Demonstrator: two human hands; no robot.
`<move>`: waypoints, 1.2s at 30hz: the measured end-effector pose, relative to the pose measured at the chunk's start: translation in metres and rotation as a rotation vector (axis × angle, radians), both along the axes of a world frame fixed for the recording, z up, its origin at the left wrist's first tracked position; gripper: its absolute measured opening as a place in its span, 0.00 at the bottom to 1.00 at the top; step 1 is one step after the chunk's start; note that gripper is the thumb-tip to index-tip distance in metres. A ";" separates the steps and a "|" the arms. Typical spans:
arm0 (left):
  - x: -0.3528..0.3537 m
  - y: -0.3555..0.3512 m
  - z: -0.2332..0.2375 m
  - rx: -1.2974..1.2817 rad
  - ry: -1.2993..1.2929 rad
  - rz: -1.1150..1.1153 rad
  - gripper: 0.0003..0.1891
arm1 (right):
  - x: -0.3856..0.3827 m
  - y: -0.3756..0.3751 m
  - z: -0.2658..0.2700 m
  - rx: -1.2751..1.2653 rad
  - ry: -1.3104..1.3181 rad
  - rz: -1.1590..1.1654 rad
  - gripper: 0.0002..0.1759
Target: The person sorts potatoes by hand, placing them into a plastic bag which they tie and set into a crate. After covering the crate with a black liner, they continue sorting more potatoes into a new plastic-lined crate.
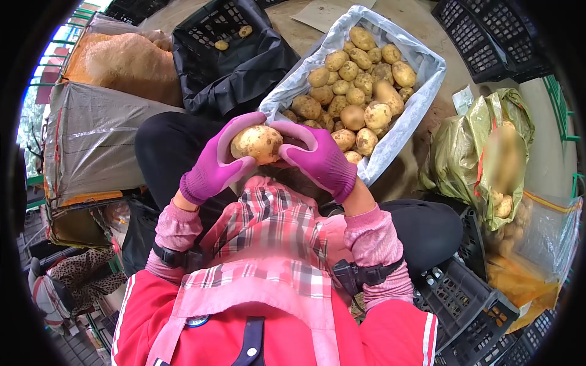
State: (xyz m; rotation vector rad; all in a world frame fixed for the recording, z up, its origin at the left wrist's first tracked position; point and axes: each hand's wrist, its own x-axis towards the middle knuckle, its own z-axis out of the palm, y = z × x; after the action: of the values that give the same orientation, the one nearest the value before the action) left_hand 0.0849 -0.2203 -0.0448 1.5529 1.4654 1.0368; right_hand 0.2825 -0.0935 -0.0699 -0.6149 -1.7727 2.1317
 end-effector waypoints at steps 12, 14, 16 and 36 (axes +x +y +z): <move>-0.001 0.001 -0.002 -0.035 -0.027 -0.012 0.34 | -0.006 -0.009 -0.019 0.008 0.014 -0.082 0.25; 0.001 0.001 -0.002 -0.052 -0.079 -0.011 0.34 | -0.003 -0.007 -0.013 -0.018 -0.009 -0.078 0.25; -0.003 0.001 -0.001 -0.044 -0.065 -0.021 0.35 | 0.002 -0.001 0.003 -0.074 -0.032 0.001 0.26; 0.002 0.004 0.001 0.048 0.140 -0.047 0.34 | -0.005 -0.014 0.005 -0.430 0.088 0.002 0.34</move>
State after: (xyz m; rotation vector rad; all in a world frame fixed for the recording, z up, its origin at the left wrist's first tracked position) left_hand 0.0868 -0.2163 -0.0436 1.7158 1.4996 0.9590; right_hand 0.2779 -0.1073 -0.0653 -0.6056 -1.2731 2.5184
